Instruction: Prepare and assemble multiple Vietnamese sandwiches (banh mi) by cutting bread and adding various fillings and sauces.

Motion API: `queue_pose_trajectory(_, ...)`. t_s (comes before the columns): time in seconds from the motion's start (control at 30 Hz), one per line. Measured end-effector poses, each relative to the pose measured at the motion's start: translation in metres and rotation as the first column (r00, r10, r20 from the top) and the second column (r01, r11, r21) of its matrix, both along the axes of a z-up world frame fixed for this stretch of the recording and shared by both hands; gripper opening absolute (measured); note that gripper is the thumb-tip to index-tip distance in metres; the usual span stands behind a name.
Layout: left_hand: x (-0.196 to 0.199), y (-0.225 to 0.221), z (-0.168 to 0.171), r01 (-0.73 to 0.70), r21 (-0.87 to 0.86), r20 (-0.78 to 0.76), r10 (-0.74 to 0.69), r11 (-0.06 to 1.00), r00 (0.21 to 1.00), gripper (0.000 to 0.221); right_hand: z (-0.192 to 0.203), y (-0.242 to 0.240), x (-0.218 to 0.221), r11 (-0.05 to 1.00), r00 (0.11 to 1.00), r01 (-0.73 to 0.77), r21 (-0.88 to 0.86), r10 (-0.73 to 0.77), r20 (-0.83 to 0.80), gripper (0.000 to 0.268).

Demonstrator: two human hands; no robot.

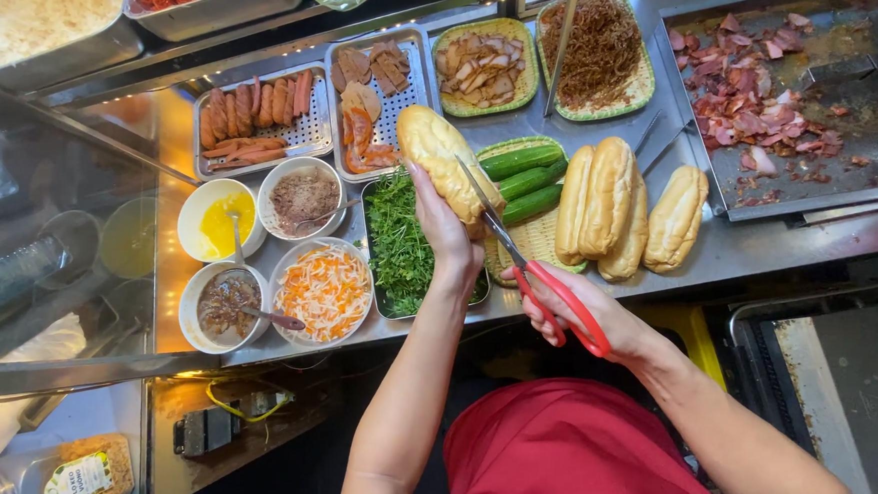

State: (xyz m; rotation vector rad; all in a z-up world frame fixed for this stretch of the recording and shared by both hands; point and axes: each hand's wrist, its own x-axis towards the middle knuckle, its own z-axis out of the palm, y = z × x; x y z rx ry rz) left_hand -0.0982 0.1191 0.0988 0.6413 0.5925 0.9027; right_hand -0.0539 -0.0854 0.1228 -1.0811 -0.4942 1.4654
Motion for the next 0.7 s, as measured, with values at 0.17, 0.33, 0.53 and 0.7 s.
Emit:
queue_pose_trajectory(0.17, -0.002, 0.001, 0.003, 0.001, -0.003, 0.018, -0.001, 1.0, 1.0, 0.073, 0.006, 0.003, -0.011, 0.989, 0.973, 0.043, -0.142, -0.009, 0.231, 0.054)
queue_pose_trajectory(0.33, -0.006, 0.0, 0.003, -0.013, 0.028, 0.004, 0.013, 1.0, 1.0, 0.074, -0.004, -0.003, -0.007, 0.999, 0.998, -0.011, -0.03, 0.013, 0.067, 0.055)
queue_pose_trajectory(0.53, -0.015, -0.035, 0.009, 0.062, 0.219, -0.157, -0.028, 0.974, 0.987, 0.071, -0.004, 0.007, 0.006, 0.996, 0.998, 0.029, 0.084, -0.034, 0.052, 0.052)
queue_pose_trajectory(0.7, -0.018, -0.037, 0.007, 0.122, 0.285, -0.219, -0.06, 0.951, 0.974, 0.073, -0.015, 0.014, -0.001, 0.993, 0.971, 0.102, -0.054, -0.088, 0.221, 0.045)
